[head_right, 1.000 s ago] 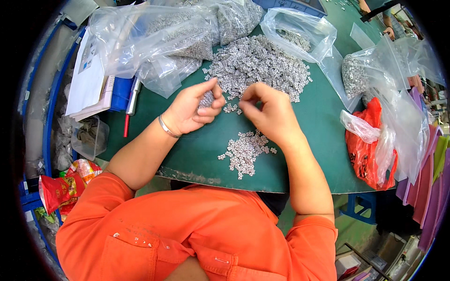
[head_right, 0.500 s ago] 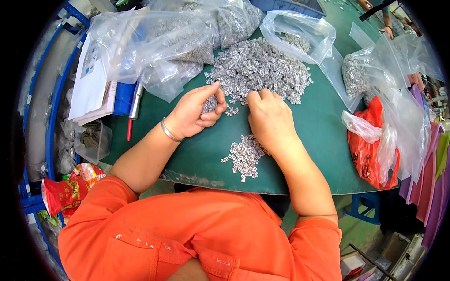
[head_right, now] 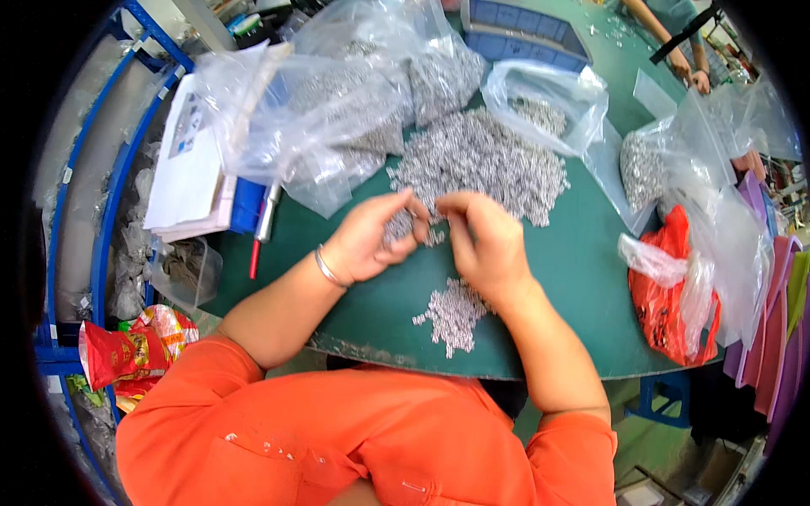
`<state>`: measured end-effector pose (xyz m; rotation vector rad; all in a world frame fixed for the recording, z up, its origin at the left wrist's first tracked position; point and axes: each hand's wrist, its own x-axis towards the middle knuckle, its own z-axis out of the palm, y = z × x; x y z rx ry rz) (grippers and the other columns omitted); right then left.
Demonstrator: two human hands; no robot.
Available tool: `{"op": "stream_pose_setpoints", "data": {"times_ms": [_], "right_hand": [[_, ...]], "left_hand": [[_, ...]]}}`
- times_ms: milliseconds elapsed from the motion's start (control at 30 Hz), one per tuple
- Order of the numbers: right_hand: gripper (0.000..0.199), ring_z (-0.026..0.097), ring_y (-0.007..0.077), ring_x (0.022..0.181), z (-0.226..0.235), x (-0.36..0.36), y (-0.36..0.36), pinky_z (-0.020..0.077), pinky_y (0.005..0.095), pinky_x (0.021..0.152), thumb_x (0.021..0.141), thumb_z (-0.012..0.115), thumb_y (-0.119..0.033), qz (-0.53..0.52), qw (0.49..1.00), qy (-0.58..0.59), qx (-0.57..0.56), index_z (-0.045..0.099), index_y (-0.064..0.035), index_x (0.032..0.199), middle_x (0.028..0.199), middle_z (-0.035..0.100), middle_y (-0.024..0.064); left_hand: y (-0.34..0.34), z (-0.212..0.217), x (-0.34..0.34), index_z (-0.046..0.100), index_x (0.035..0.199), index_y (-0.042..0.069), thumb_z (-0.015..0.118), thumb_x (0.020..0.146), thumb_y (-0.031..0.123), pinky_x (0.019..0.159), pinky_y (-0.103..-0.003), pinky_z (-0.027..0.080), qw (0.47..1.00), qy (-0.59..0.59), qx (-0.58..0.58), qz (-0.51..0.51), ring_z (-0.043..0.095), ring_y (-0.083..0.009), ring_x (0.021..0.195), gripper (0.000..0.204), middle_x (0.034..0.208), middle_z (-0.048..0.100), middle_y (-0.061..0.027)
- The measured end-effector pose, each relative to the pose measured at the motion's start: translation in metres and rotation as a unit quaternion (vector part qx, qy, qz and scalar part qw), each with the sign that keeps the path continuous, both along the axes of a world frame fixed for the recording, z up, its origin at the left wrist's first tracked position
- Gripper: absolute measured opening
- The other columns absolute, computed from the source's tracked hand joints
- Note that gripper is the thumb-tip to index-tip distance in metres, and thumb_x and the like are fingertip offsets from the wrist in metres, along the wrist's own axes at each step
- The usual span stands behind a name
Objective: The person sorts small metal components on a table by hand, picking them from a pile and grouping them together before putting them into a plastic bag.
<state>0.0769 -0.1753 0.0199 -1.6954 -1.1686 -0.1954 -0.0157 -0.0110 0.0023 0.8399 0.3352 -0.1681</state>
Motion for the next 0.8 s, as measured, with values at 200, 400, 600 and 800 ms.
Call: {"op": "stream_pose_setpoints", "data": {"times_ms": [200, 400, 600, 800], "right_hand": [[0.014, 0.059, 0.0302, 0.082, -0.007, 0.008, -0.004, 0.0485, 0.0381, 0.073, 0.074, 0.065, 0.0, 0.118, 0.98, -0.026, -0.156, 0.061, -0.0039, 0.087, 0.083, 0.062, 0.0115], [0.013, 0.059, 0.0289, 0.079, -0.002, 0.011, -0.012, 0.0483, 0.038, 0.07, 0.073, 0.066, 0.001, 0.057, 0.985, 0.02, -0.159, 0.06, -0.0038, 0.084, 0.08, 0.062, 0.0092], [0.013, 0.059, 0.0304, 0.076, -0.008, 0.006, -0.005, 0.0485, 0.0372, 0.068, 0.074, 0.065, 0.002, 0.08, 0.985, 0.002, -0.154, 0.06, -0.0039, 0.085, 0.079, 0.062, 0.0111], [0.009, 0.06, 0.0068, 0.072, -0.002, 0.023, -0.026, 0.0493, 0.023, 0.064, 0.08, 0.065, 0.005, 0.108, 0.945, 0.276, -0.141, 0.062, -0.0004, 0.086, 0.079, 0.065, 0.0026]], "left_hand": [[0.009, -0.003, 0.005, 0.048, 0.08, 0.009, 0.041, 0.1, 0.031, 0.034, -0.018, 0.026, 0.985, -0.02, -0.149, 0.083, 0.035, -0.0071, 0.044, 0.03, 0.072, 0.047, -0.0037], [0.012, -0.004, 0.005, 0.047, 0.08, 0.009, 0.04, 0.1, 0.031, 0.034, -0.019, 0.026, 0.973, -0.019, -0.21, 0.095, 0.035, -0.0074, 0.044, 0.03, 0.071, 0.046, -0.0028], [0.013, -0.005, 0.005, 0.047, 0.081, 0.009, 0.041, 0.1, 0.03, 0.034, -0.019, 0.026, 0.974, -0.019, -0.204, 0.097, 0.035, -0.0076, 0.045, 0.029, 0.071, 0.046, -0.0028], [0.012, -0.004, 0.005, 0.048, 0.08, 0.008, 0.04, 0.1, 0.029, 0.034, -0.02, 0.026, 0.972, -0.025, -0.215, 0.097, 0.035, -0.0079, 0.044, 0.03, 0.071, 0.046, -0.0034]]}}
